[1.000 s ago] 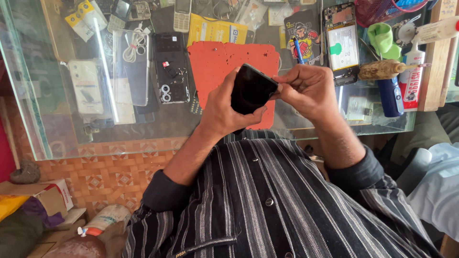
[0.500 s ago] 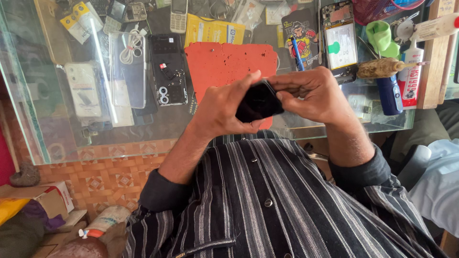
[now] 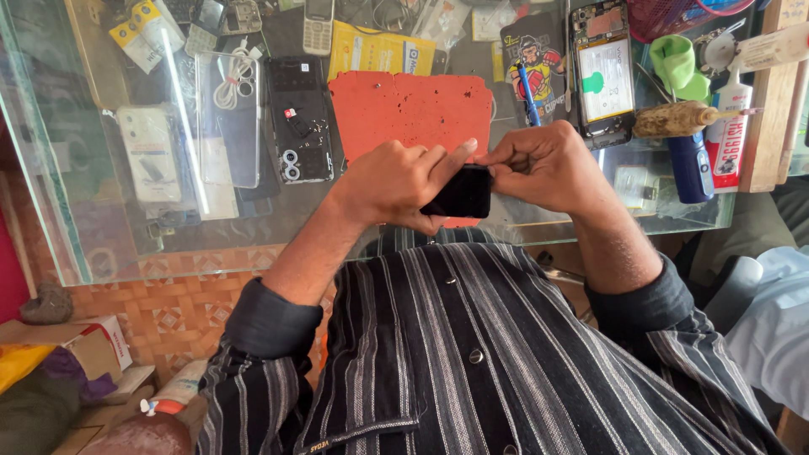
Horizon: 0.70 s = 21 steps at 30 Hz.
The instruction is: The person tests a smartphone, then pries open its back cover and removes the battery. They apply liquid from a bottle to the phone, use a metal pry tool to separate the screen assembly, and finally unscrew components from the phone body with a screwdriver on a red mat.
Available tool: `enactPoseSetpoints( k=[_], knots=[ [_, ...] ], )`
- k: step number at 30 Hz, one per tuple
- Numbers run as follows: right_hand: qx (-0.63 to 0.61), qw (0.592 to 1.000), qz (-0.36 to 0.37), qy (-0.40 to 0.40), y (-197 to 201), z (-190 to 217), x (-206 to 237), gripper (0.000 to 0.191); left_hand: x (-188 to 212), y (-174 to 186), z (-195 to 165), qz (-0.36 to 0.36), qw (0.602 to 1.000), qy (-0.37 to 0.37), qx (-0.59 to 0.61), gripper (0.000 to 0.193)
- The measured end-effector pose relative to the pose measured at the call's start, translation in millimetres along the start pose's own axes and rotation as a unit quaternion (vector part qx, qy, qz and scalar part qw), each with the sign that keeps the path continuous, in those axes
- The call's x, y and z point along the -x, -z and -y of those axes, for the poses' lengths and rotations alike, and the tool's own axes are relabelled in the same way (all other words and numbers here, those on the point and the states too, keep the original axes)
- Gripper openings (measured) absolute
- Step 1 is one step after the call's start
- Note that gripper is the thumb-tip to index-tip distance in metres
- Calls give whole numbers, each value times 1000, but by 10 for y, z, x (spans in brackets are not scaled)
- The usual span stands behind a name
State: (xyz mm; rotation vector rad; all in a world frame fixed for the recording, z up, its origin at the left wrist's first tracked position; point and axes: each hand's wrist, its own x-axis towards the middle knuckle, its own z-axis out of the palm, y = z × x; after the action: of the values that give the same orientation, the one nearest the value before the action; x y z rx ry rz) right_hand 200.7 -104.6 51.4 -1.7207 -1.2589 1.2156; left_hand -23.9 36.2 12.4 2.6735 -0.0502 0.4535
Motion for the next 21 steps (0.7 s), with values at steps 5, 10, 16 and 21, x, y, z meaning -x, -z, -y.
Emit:
enactPoseSetpoints(
  k=[5, 10, 16, 21],
  knots=[
    [-111, 992, 56, -29, 21, -49, -33, 13, -38, 23, 15, 34, 998, -31, -31, 108],
    [-49, 998, 17, 44, -58, -84, -6, 29, -149, 171, 49, 103, 987, -9, -121, 103],
    [-35, 971, -219, 87, -192, -181, 31, 27, -124, 256, 132, -299, 944, 112, -86, 99],
    [-45, 943, -302, 131, -562, -207, 80, 24, -181, -300, -81, -411, 584, 288, 638, 78]
  ],
)
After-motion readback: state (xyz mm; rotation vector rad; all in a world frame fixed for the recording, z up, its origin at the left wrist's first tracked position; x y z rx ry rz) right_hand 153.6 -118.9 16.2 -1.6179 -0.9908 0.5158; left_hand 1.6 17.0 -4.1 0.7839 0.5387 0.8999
